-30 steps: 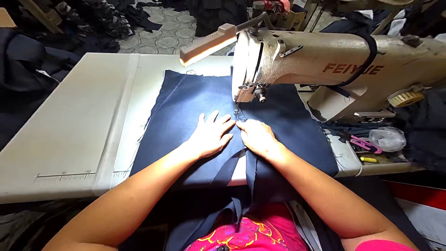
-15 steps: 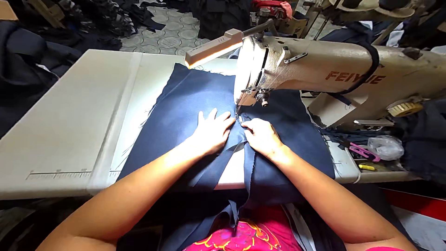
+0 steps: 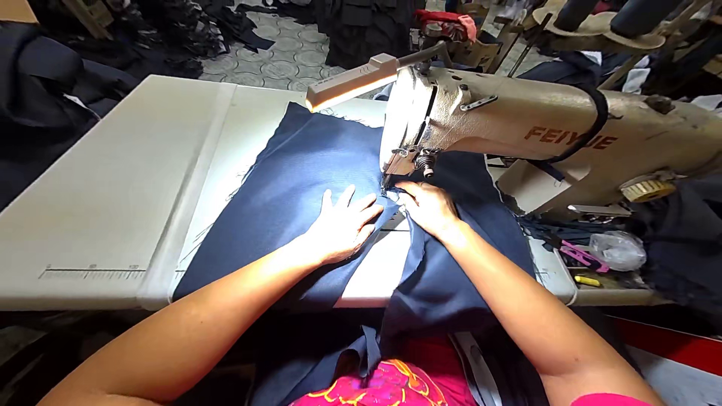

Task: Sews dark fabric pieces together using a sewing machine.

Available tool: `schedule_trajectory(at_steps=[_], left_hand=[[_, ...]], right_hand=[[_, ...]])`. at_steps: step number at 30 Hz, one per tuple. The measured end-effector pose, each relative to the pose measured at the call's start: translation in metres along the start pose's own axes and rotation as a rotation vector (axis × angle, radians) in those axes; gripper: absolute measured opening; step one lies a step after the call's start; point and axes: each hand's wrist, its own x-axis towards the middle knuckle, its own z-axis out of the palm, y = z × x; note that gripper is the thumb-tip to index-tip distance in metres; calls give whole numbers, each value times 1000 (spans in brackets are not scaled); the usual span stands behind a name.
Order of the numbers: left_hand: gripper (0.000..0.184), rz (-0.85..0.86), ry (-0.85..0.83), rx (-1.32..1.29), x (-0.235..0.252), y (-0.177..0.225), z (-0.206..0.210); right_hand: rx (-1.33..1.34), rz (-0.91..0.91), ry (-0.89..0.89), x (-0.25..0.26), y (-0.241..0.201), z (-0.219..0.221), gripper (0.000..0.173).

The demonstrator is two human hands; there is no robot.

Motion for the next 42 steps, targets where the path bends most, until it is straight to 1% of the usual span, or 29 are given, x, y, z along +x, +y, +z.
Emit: schedule_trajectory(at_steps=[2, 3, 4, 5, 6, 7, 9, 10, 11, 13, 14, 16, 17, 18, 20, 21, 25, 29, 32, 35, 36, 38, 39, 42], left_hand=[[51, 0, 6, 5, 0, 0, 0], [50, -1, 5, 6, 0, 0, 0], [50, 1, 9, 4, 0, 0, 0], [50, 4, 17, 2, 0, 0, 1], [49, 9, 24, -2, 0, 0, 1], [49, 9, 23, -6, 0, 0, 1], [49, -6, -2, -16, 0, 1, -2], [48, -14, -8, -17, 0, 3, -3], [48, -28, -20, -17, -1, 5, -5], [49, -86, -82, -30, -2, 15, -11], [50, -120, -119, -39, -4, 22, -14], [51, -137, -129, -52, -8, 30, -12], [51, -128, -115, -54, -10, 29, -9], [51, -104, -92, -58, -11, 26, -7], [52, -61, -75, -57, -11, 17, -5], [51, -42, -72, -52, -12, 13, -5], [49, 48, -51, -29, -11, 0, -6], [49, 88, -68, -45, -9, -8, -9], [48, 113, -114, -47, -3, -18, -14], [49, 164, -122, -27, 8, -34, -16], [49, 179, -132, -19, 13, -38, -17], [48, 212, -132, -7, 20, -48, -18], [48, 234, -125, 0, 23, -53, -18], [48, 294, -117, 1, 28, -65, -17]], right_hand=[[-36, -186, 39, 6, 14, -1, 25], [-21, -294, 47, 9, 19, -2, 25], [9, -393, 39, 13, 23, -2, 28], [47, -447, 13, 16, 24, -1, 31], [81, -446, -22, 18, 22, -1, 33], [124, -405, -65, 17, 18, -1, 32], [185, -259, -138, 12, 2, -3, 27], [183, -166, -131, 9, -11, -5, 25], [197, -61, -119, 4, -24, -7, 27], [221, 146, -104, -1, -46, -11, 38], [200, 176, -86, -4, -52, -11, 35], [112, 129, -41, -10, -55, -10, 17], [76, 100, -25, -13, -55, -10, 12], [42, 87, -31, -15, -56, -10, 14], [-48, 84, -85, -18, -58, -8, 24], [-81, 90, -125, -19, -60, -8, 25], [-111, 45, -157, -22, -61, -7, 21], [-101, 52, -173, -20, -61, -7, 20], [-75, 32, -130, -20, -58, -5, 21], [-76, -24, -74, -16, -50, 0, 19], [-54, -67, -31, -14, -43, 3, 19], [40, -210, 102, -12, -23, 13, 19], [100, -273, 134, -11, -13, 16, 20], [220, -384, 76, -10, 7, 12, 23]])
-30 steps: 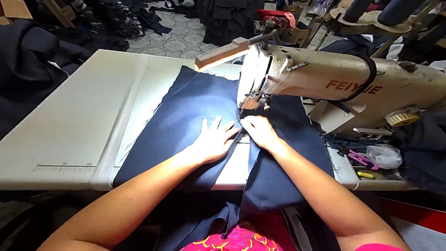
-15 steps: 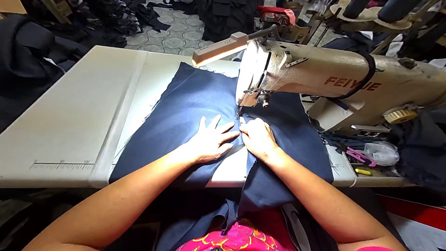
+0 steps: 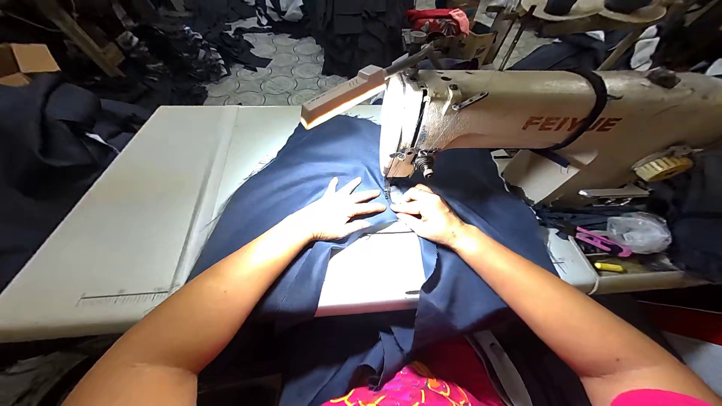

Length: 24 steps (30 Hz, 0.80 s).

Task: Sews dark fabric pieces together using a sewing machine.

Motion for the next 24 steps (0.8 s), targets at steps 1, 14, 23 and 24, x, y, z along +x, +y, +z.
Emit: schedule_trajectory(at_steps=[1, 14, 23, 24], left_hand=[[48, 11, -8, -8, 0, -2, -1], [47, 89, -38, -2, 6, -12, -11], [47, 123, -13, -16, 19, -31, -14], [47, 129, -21, -15, 20, -33, -15]], right_hand=[[14, -24, -23, -1, 3, -3, 24], [101, -92, -187, 0, 24, -19, 29], [59, -45, -245, 13, 32, -21, 31], [54, -38, -249, 13, 33, -20, 32]])
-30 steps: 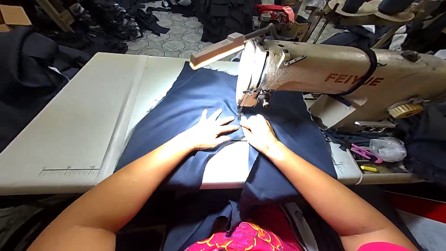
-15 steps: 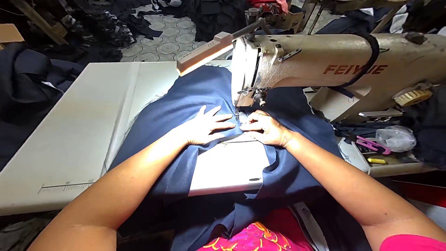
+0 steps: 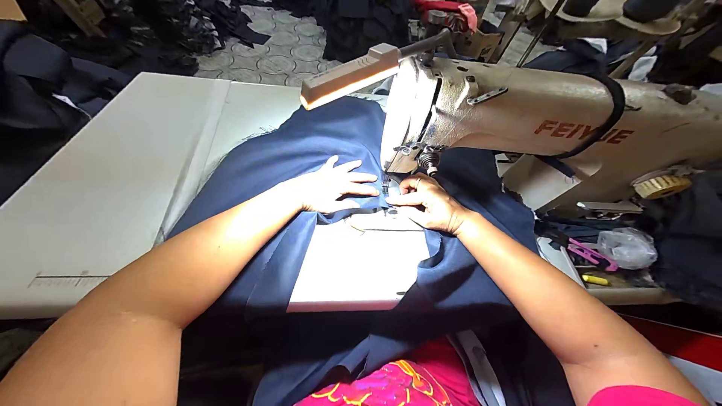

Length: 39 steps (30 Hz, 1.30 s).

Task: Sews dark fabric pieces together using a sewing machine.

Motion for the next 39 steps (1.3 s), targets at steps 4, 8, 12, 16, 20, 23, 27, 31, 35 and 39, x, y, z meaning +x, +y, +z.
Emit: schedule_trajectory(at_steps=[4, 8, 12, 16, 20, 23, 27, 31, 35, 39], left_hand=[[48, 19, -28, -1, 2, -6, -2], [47, 16, -24, 8, 5, -10, -4], [46, 3, -21, 4, 8, -13, -7], [47, 13, -26, 23, 11, -21, -8], [47, -41, -33, 15, 15, -24, -13], [47, -61, -37, 23, 17, -27, -15], [46, -91, -54, 10, 17, -23, -19], [36, -40, 150, 84, 31, -16, -35], [37, -47, 280, 80, 59, -23, -31], [43, -227, 108, -89, 81, -25, -25]], right_hand=[[0, 16, 1, -1, 1, 2, 33], [-12, 33, 11, 0, 1, 3, 32], [-17, 19, 79, 3, 0, 5, 29], [34, 8, 135, 3, 9, 8, 24], [42, 21, 146, 8, 10, 7, 24], [57, 68, 152, 11, 12, 8, 25], [-4, 348, 74, 15, -7, 1, 28], [-65, 392, 55, -14, -78, -30, 46], [490, 222, -15, -123, -125, -57, 45], [855, 465, -228, -231, -119, -43, 41]])
